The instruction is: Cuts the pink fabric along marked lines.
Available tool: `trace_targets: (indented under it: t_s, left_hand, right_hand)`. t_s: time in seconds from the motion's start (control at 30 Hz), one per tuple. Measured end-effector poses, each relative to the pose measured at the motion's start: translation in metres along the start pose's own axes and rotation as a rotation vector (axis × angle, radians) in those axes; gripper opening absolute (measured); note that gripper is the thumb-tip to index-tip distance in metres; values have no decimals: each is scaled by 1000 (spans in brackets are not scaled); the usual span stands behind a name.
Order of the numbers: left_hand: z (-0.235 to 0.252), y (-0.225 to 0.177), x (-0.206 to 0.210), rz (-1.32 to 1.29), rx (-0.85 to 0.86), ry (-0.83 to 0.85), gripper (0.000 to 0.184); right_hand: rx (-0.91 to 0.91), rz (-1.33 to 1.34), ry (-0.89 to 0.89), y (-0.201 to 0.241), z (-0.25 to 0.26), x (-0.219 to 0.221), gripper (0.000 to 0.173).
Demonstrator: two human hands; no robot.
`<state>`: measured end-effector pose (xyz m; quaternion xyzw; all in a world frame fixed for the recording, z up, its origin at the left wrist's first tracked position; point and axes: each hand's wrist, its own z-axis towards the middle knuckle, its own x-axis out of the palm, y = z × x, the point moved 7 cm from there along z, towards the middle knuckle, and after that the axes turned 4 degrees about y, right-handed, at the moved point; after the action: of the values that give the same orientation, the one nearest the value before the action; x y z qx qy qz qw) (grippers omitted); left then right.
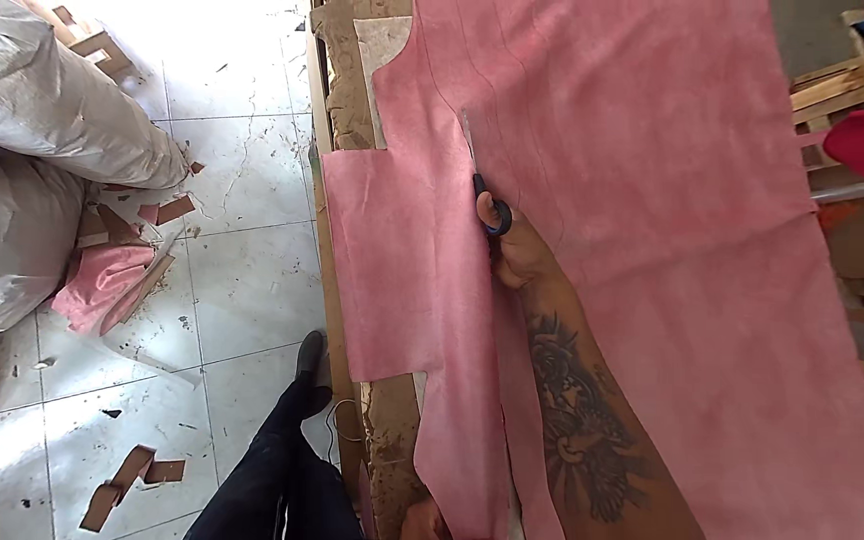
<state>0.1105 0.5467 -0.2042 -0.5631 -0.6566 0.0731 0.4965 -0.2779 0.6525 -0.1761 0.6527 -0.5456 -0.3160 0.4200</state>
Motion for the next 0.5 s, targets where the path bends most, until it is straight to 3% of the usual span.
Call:
trace_targets:
  t_s: [0.17, 0.23, 0.3, 0.37, 0.43, 0.5]
  left_hand:
    - [-2, -10, 3, -35, -9, -4, 30]
    - [-3, -12, -3, -18, -93, 6, 30]
    - [-7, -19, -16, 175, -232, 119, 34]
    - [-8, -56, -44, 623, -267, 255, 37]
    - [7, -132, -67, 1071, -72, 199, 29]
    - [48, -215, -61, 1323, 311, 163, 25]
  right_hand:
    - [25, -14, -32, 3, 4, 1, 40]
    - [33, -13, -30, 6, 5, 3, 39]
    - [46, -46, -39, 7, 4, 2, 40]
    - [49, -51, -36, 9, 6, 2, 39]
    - [70, -35, -44, 5, 8, -3, 37]
    - [98, -47, -50, 4, 9, -6, 36]
